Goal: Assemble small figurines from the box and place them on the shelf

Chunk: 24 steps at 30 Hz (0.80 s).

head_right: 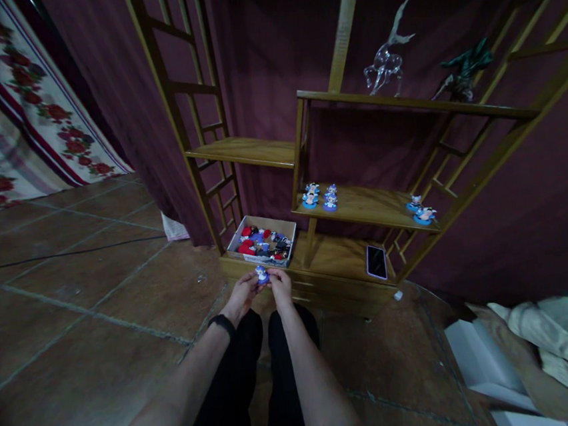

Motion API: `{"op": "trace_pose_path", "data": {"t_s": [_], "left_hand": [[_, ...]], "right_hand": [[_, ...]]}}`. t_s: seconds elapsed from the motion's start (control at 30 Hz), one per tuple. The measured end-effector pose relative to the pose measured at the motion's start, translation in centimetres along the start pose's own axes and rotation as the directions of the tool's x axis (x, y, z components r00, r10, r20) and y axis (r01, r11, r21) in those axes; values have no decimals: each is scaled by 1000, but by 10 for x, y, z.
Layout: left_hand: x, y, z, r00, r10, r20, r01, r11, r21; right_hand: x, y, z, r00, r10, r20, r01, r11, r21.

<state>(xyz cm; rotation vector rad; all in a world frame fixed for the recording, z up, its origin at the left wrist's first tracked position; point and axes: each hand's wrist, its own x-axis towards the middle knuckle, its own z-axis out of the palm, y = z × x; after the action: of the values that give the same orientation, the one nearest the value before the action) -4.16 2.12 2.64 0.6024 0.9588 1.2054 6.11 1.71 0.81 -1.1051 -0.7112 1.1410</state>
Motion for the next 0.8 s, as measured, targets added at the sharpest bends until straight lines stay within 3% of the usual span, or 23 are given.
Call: {"op": "trace_pose_path", "data": {"t_s": [0.27, 0.57, 0.8], "left_hand": [[-2, 1, -2, 998, 27, 59, -28, 999, 17], [0, 2, -6, 989, 43, 144, -45, 999, 11], [-5, 4, -4, 990, 24, 136, -30, 999, 40]], "right_hand": [[1, 0, -2, 1000, -9, -20, 9, 1000, -22], [5, 6, -10, 995, 56, 84, -63, 994, 83], [7, 7, -13, 995, -4, 103, 4, 1000, -3]]}}
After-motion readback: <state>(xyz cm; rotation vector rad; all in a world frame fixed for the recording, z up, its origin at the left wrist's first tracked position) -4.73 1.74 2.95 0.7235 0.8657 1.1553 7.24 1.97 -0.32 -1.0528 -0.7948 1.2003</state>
